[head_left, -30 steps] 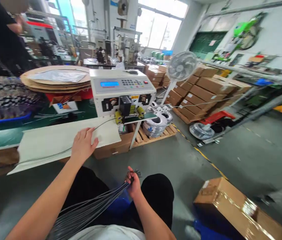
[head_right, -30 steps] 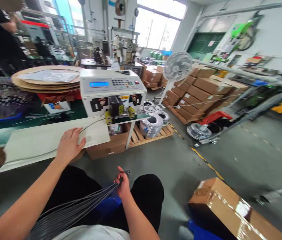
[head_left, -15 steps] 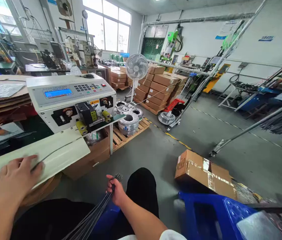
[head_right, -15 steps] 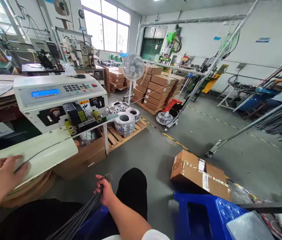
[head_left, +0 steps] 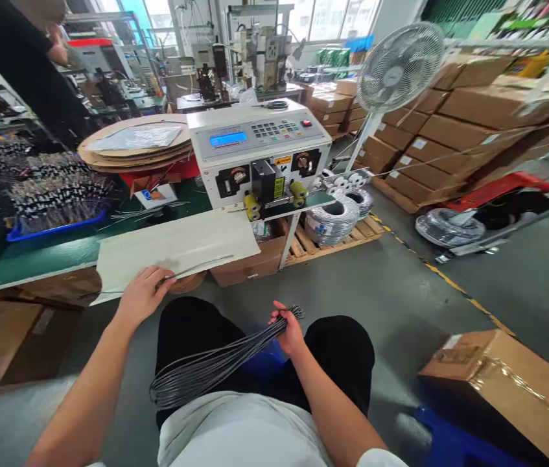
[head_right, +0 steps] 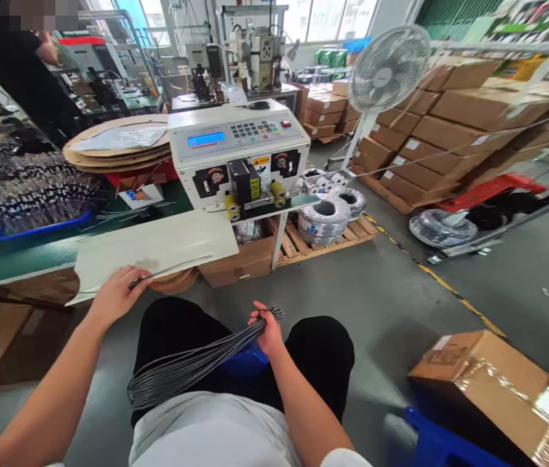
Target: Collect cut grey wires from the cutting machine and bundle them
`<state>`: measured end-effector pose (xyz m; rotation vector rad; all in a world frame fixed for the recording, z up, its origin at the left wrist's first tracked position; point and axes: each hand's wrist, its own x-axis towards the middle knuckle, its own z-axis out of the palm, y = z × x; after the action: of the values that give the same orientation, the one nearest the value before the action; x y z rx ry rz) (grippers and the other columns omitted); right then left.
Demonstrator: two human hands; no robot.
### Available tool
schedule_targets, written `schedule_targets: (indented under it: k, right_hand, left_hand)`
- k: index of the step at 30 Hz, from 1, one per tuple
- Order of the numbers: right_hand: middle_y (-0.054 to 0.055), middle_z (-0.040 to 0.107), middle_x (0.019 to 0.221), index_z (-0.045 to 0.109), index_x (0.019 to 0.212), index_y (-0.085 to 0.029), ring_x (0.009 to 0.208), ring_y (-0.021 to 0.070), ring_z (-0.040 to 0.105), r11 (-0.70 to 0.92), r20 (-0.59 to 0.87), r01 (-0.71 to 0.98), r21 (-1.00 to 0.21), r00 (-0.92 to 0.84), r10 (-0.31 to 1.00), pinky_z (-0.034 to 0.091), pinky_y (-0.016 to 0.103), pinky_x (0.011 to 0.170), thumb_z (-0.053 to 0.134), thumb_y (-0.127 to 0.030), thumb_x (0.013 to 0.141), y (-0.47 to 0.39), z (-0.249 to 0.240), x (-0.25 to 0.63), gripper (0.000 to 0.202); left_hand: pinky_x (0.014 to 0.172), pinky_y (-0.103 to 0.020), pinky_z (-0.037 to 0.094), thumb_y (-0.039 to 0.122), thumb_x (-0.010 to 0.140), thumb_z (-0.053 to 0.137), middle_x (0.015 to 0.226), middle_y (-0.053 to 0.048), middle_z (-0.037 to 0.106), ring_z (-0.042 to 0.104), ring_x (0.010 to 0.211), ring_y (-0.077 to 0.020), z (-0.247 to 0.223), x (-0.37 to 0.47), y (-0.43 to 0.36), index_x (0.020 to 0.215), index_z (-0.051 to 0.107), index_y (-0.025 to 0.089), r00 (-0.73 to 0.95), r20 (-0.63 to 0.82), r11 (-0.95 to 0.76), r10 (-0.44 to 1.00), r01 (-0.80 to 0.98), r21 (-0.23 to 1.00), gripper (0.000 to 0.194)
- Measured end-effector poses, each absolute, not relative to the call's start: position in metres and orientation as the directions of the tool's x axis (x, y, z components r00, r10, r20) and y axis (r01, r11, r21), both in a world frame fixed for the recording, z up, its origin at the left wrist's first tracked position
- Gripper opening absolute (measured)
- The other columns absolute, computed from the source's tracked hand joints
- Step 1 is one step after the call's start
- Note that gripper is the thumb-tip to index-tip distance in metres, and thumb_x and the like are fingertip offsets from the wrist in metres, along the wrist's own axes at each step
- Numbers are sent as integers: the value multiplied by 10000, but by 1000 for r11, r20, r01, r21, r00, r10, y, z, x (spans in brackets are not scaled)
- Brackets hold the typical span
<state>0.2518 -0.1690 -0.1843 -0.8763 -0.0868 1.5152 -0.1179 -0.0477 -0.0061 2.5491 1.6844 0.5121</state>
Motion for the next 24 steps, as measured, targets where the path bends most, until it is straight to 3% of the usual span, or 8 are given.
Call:
schedule_targets:
  k: [4,9,13,19,24]
  right_hand:
    - [89,743,848,702,992,-168,787,223,697,-204,-492,-811,-548,115,863,542,353,678,666,-249,697,-170,-176,248,308]
    - [148,749,1011,679,1066,-139,973,282,700,-223,-449,-814,-536,51,892,541,398,764,631,-237,697,-171,-165,243,385]
    - [131,745,1072,672,1095,-156,1041,286,682,-216,-433,-808,-548,53,900,530,406,814,611,-262,712,-174,-163,243,401]
    - [75,745,852,677,1079,-156,862,246,700,-188,-432,-803,-565,94,897,515,393,796,612,-273,726,-177,-165,244,378]
    - [-54,519,541,669,872,-204,567,150,563,-130,-444,-826,-549,156,883,501,354,690,636,-271,724,-176,-166,241,166]
  left_hand:
    - [843,-324,459,370,967,440,932,-65,676,610,924,-209,-14,-85,-98,948,627,202,279,405,-375,871,910,178,252]
    - [784,-334,479,313,983,420,897,-65,654,601,864,-199,-64,-11,-174,952,601,224,434,214,-483,875,811,331,204]
    - [778,-343,496,307,994,388,907,-69,642,599,866,-197,-100,23,-203,968,596,225,483,109,-477,869,757,447,225]
    - [784,-331,490,316,1004,358,912,-64,639,590,880,-191,-112,37,-207,961,602,215,532,22,-486,847,756,439,267]
    - [822,-355,487,422,965,452,983,-60,655,597,947,-215,-93,28,-199,1038,609,240,532,-88,-458,842,792,404,251]
